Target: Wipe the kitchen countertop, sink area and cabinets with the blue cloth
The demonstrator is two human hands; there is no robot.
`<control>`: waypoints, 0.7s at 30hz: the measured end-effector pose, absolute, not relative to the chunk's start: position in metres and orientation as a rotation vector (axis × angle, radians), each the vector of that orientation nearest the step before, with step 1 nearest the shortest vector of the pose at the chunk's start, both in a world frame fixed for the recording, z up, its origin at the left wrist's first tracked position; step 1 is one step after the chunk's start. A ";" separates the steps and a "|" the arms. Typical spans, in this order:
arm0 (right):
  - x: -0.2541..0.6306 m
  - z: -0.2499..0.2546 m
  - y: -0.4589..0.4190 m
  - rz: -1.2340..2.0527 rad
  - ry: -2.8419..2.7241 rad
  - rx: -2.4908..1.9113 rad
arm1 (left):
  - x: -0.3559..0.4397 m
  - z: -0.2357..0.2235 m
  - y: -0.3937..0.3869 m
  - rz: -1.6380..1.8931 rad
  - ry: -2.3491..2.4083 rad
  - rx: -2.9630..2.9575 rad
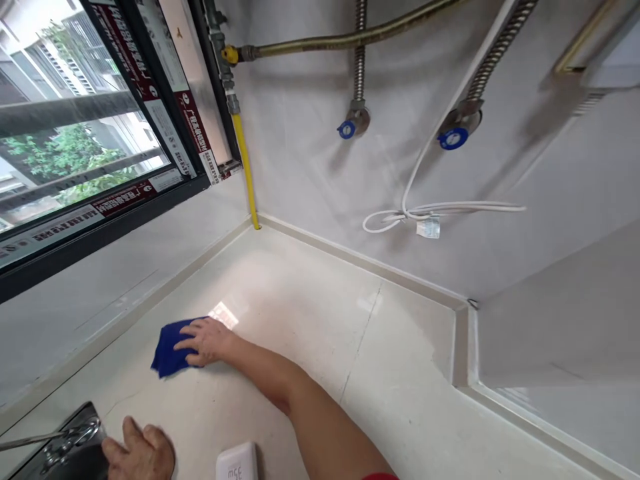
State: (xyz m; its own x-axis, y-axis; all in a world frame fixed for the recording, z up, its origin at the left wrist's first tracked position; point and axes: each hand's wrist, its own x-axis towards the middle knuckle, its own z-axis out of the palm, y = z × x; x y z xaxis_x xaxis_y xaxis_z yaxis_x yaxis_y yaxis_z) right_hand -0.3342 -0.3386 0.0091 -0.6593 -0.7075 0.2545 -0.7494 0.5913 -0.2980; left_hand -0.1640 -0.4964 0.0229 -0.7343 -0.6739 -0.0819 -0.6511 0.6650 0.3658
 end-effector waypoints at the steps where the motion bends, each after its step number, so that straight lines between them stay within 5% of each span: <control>1: -0.344 0.012 -0.326 0.595 -2.746 1.145 | -0.164 0.022 -0.497 -0.582 -2.810 1.117; 11: -0.382 0.020 -0.137 0.391 -3.040 -0.138 | -0.167 0.030 -0.491 -0.561 -2.817 1.130; 21: -0.213 0.017 0.022 -0.020 -2.962 -0.892 | -0.176 0.011 -0.498 -0.492 -2.770 1.129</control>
State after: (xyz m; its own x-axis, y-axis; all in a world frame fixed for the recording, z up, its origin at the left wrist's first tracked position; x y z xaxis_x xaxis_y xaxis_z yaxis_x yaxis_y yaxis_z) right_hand -0.2125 0.0222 0.0171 -0.8326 0.5516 0.0501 0.5523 0.8337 -0.0018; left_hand -0.1757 -0.4978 0.0111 -0.7172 -0.6965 -0.0202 -0.6609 0.6708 0.3364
